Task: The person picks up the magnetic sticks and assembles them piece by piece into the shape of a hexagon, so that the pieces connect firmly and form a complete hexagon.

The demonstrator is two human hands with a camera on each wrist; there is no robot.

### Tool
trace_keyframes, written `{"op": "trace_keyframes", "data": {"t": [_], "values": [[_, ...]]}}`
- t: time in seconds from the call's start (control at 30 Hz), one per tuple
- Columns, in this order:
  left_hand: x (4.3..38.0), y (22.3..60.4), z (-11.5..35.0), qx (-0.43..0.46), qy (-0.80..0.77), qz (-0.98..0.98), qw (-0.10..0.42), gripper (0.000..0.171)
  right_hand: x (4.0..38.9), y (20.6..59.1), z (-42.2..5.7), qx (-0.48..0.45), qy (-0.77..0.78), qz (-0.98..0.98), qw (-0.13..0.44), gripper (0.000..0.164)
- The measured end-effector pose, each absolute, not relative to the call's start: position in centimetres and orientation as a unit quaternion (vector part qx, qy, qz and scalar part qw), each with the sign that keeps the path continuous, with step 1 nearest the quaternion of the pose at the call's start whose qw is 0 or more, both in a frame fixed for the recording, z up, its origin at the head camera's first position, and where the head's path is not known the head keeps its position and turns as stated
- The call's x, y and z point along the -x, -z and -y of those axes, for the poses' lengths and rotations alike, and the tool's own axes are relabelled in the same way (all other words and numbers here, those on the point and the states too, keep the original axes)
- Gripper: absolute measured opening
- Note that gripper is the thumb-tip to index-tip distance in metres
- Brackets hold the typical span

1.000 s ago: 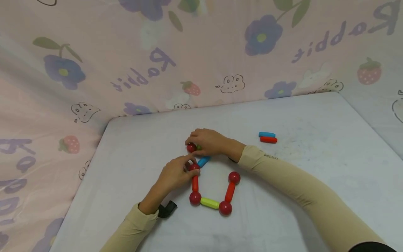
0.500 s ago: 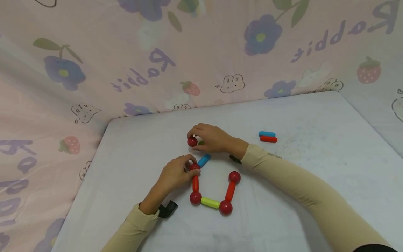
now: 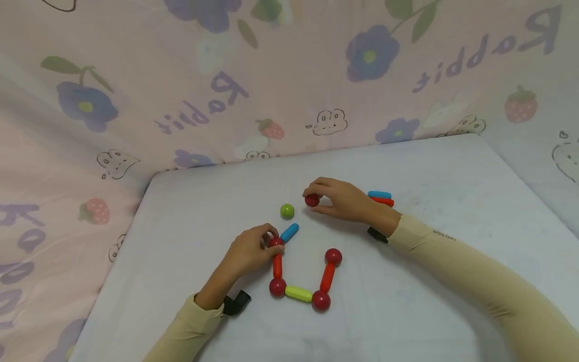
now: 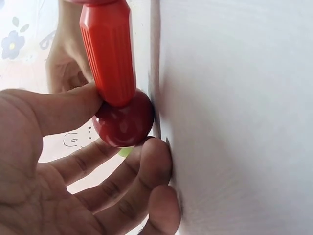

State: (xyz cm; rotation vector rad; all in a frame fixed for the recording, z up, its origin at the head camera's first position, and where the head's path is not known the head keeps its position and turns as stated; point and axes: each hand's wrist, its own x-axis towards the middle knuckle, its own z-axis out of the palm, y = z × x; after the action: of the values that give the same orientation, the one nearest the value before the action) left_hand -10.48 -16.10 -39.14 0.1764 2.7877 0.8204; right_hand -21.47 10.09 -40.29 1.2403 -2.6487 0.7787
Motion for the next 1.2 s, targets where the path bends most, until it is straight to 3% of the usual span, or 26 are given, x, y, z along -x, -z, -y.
{"op": "trace_keyframes", "data": {"t": [0.27,0.73,1.2], "values": [[10.4,39.2,16.1,-0.054,-0.282,-0.951,0.114,0.026,19.8,40.5,-12.3,-0.354,-0.293,0.887,0.045,0.034],[10.1,39.0,16.0,-0.054,-0.268,-0.956,0.109,0.029,17.9,40.8,-10.9,-0.379,-0.204,0.901,0.049,0.035],[10.0,38.8,15.7,-0.054,-0.287,-0.95,0.11,0.028,15.8,40.1,-9.4,-0.301,-0.248,0.92,-0.044,0.039]]}}
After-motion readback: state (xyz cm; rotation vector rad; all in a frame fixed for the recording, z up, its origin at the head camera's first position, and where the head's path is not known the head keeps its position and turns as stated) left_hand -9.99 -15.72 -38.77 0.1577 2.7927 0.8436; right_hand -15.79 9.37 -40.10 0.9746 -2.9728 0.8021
